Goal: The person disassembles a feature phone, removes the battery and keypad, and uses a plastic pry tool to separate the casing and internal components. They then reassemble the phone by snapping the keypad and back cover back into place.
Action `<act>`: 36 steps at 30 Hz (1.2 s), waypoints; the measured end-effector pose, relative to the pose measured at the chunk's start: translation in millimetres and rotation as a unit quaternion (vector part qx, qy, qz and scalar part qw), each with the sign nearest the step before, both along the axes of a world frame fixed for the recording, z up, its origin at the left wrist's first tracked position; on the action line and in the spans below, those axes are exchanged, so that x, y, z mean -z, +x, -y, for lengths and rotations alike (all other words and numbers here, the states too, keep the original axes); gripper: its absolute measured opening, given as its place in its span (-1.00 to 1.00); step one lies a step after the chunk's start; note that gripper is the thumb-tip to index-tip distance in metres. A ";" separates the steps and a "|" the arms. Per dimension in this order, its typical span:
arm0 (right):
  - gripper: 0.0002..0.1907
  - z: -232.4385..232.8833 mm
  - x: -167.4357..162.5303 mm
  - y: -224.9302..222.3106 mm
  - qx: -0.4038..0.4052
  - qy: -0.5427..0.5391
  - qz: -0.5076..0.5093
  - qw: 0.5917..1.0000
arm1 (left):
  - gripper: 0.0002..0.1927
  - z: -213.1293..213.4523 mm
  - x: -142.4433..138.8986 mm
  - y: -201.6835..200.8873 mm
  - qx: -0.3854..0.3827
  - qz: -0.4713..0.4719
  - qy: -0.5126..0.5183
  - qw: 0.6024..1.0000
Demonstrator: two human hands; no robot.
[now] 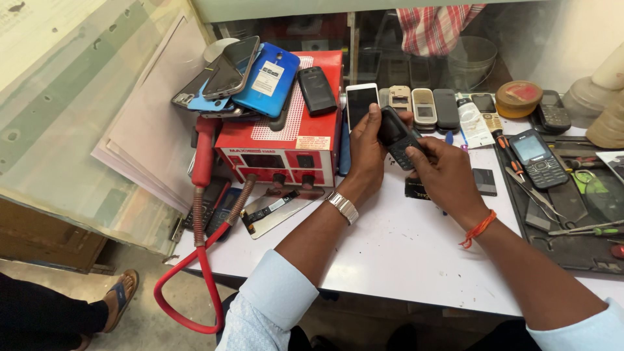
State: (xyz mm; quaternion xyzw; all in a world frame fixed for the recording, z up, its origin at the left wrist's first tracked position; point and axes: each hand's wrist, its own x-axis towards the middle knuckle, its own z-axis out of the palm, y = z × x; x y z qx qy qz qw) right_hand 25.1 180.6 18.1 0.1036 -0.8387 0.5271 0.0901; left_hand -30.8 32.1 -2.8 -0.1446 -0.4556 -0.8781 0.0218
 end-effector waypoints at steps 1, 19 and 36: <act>-0.72 0.9 -0.5 0.8 0.003 0.005 -0.003 1.000 | -0.35 0.1 -0.3 0.3 0.007 0.001 0.012 1.000; -0.74 2.1 -7.3 3.0 0.010 0.020 -0.096 0.995 | -0.68 -5.3 1.5 -2.5 0.032 0.026 0.035 0.999; -0.78 -4.5 -2.4 3.4 0.046 -0.058 -0.154 0.985 | -0.73 -22.3 3.7 16.3 0.080 -0.071 -0.037 0.994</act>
